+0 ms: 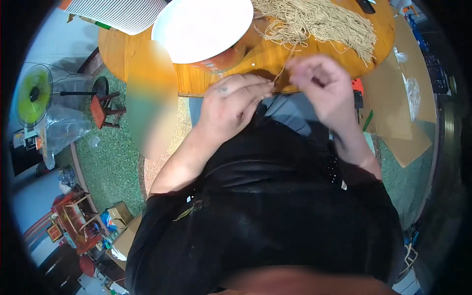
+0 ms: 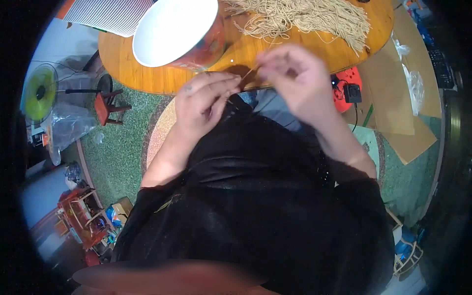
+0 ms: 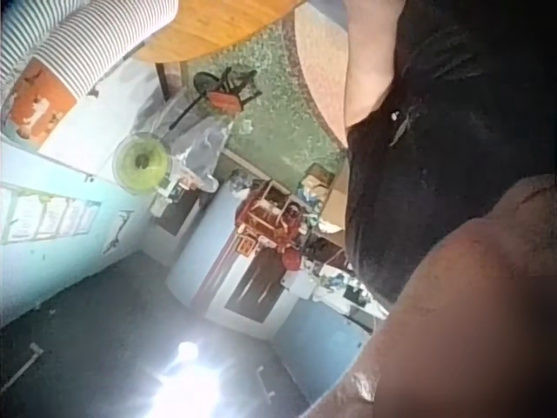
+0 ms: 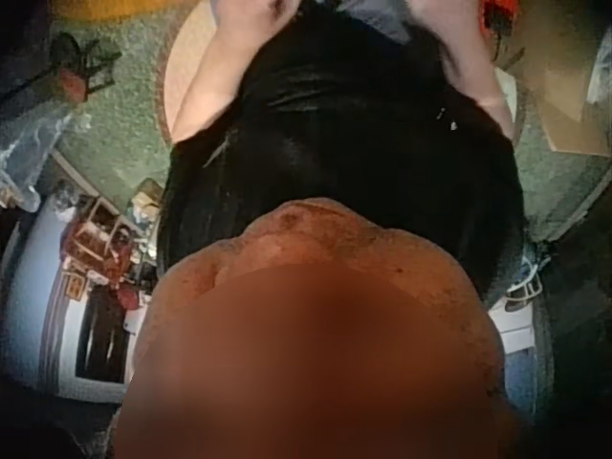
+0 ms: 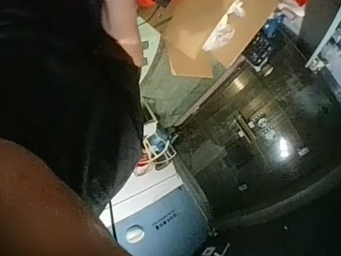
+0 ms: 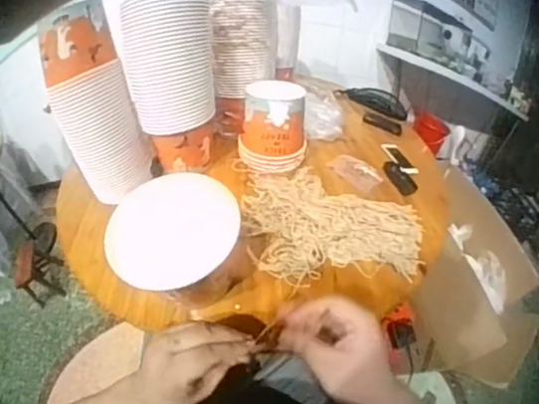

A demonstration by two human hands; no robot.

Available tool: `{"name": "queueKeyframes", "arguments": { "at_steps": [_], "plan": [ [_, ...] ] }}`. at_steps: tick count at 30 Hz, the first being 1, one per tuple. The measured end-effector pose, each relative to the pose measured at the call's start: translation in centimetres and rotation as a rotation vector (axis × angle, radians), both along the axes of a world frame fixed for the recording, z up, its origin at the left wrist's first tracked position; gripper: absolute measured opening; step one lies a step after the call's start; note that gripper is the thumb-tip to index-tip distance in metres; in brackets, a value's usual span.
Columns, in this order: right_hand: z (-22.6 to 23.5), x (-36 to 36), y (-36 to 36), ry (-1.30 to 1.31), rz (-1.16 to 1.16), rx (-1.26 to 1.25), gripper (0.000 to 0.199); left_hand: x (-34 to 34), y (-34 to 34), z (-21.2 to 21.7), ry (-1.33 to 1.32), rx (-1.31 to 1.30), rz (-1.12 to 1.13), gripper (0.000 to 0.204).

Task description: Assembling paper bowls by threading and knotting fiber strings through pre-punched holes.

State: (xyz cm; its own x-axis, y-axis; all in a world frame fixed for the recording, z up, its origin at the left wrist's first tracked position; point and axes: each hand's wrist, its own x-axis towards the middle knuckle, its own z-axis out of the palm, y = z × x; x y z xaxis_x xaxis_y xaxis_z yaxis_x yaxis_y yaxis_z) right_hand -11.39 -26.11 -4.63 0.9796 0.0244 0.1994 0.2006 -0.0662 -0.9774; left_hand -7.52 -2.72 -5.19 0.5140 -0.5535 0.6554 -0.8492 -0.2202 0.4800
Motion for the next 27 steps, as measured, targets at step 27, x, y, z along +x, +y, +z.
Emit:
{"name": "queueKeyframes", "arguments": {
  "at_steps": [27],
  "plan": [
    [3.1, 4.8, 1.2, -0.297, -0.088, -0.386, 0.030, -5.4, 6.4, 3.8, 0.407, -0.697, -0.060, 0.020]
  ]
}}
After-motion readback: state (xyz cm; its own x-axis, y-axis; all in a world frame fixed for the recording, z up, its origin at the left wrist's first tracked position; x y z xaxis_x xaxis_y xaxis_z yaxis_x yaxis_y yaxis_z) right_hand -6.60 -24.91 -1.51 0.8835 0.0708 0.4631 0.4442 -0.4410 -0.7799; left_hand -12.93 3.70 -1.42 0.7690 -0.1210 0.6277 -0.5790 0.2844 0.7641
